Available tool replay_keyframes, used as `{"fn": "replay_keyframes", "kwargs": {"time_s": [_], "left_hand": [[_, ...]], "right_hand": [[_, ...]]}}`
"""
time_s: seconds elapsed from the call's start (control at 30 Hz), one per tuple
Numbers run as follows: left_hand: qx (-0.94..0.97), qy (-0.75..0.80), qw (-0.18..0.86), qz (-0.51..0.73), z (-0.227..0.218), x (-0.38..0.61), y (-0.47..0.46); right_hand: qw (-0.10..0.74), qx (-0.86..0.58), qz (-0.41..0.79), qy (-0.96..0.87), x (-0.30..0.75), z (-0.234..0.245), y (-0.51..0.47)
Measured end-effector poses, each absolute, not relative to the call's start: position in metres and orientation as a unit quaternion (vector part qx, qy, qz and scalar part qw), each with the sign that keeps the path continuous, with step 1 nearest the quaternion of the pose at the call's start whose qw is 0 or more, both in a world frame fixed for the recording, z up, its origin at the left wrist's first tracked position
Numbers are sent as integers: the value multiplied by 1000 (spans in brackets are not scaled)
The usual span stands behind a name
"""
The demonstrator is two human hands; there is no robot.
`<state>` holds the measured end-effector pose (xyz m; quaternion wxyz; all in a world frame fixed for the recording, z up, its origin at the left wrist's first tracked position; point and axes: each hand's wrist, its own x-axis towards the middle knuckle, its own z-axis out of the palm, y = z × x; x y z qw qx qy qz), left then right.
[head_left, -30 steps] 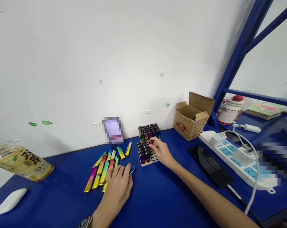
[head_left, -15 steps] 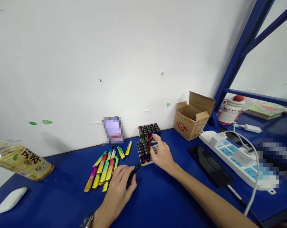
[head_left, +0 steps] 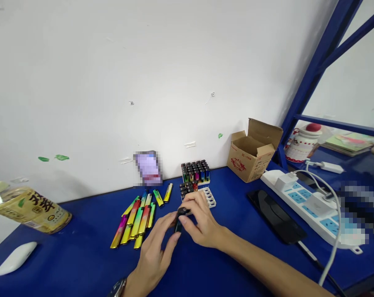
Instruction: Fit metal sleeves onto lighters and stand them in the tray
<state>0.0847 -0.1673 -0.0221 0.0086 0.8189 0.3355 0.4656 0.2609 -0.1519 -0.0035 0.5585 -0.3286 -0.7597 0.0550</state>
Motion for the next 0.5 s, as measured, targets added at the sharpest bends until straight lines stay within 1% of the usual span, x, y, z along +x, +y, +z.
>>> {"fn": "replay_keyframes", "kwargs": {"time_s": [0.07, 0.13, 0.2, 0.3, 0.43, 0.5], "left_hand": [[823, 347, 15, 450, -20, 85, -168], [824, 359, 26, 438, -20, 85, -168], [826, 367, 39, 425, -20, 84, -168], [834, 376, 65, 399, -20, 83, -167], [846, 379, 94, 363, -22, 81, -166], [849, 382, 106, 349, -23, 81, -166]], "right_hand": [[631, -334, 88, -695, 263, -6, -147], [698, -345, 151, -609, 269, -8, -139], [730, -353, 234, -536, 276, -11, -130], [731, -372, 341, -460, 289, -16, -115], [698, -388, 452, -397, 299, -23, -102], [677, -401, 487, -377, 300, -23, -101]]}}
